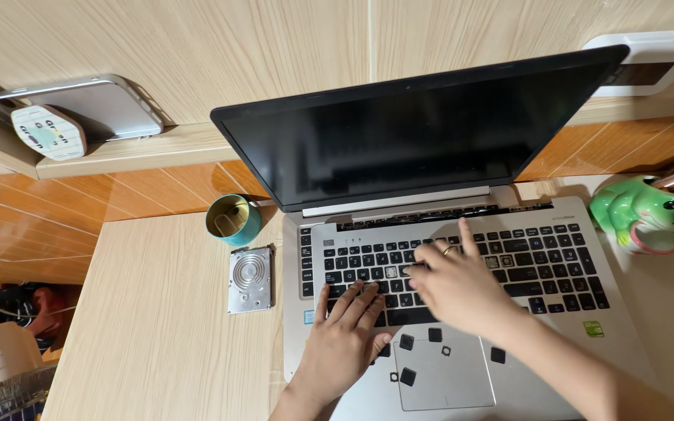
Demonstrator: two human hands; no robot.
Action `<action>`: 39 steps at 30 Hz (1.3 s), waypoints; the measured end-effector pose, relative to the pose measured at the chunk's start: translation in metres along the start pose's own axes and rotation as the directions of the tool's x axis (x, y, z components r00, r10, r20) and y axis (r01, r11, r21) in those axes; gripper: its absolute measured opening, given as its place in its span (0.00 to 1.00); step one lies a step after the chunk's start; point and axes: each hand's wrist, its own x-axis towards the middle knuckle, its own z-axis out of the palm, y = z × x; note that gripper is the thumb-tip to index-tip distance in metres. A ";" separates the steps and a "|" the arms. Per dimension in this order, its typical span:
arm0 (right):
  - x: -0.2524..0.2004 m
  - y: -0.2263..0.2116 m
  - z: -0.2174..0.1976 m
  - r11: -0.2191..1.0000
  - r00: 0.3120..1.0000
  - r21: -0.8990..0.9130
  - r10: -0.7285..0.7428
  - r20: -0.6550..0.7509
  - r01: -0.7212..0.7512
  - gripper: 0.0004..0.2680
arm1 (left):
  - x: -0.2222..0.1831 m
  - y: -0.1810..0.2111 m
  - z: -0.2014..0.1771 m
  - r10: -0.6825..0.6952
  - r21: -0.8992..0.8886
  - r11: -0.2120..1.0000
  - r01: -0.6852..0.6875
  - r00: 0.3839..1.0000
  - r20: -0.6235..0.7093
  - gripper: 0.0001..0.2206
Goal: The recorder is replacing or repairing individual keys on a laptop keyboard using a small screwdriver.
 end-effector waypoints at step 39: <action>-0.060 0.030 0.057 0.989 0.959 0.063 -0.110 -0.260 0.131 0.18 | -0.034 -0.004 -0.019 -0.034 -0.208 0.977 0.046 0.998 0.060 0.22</action>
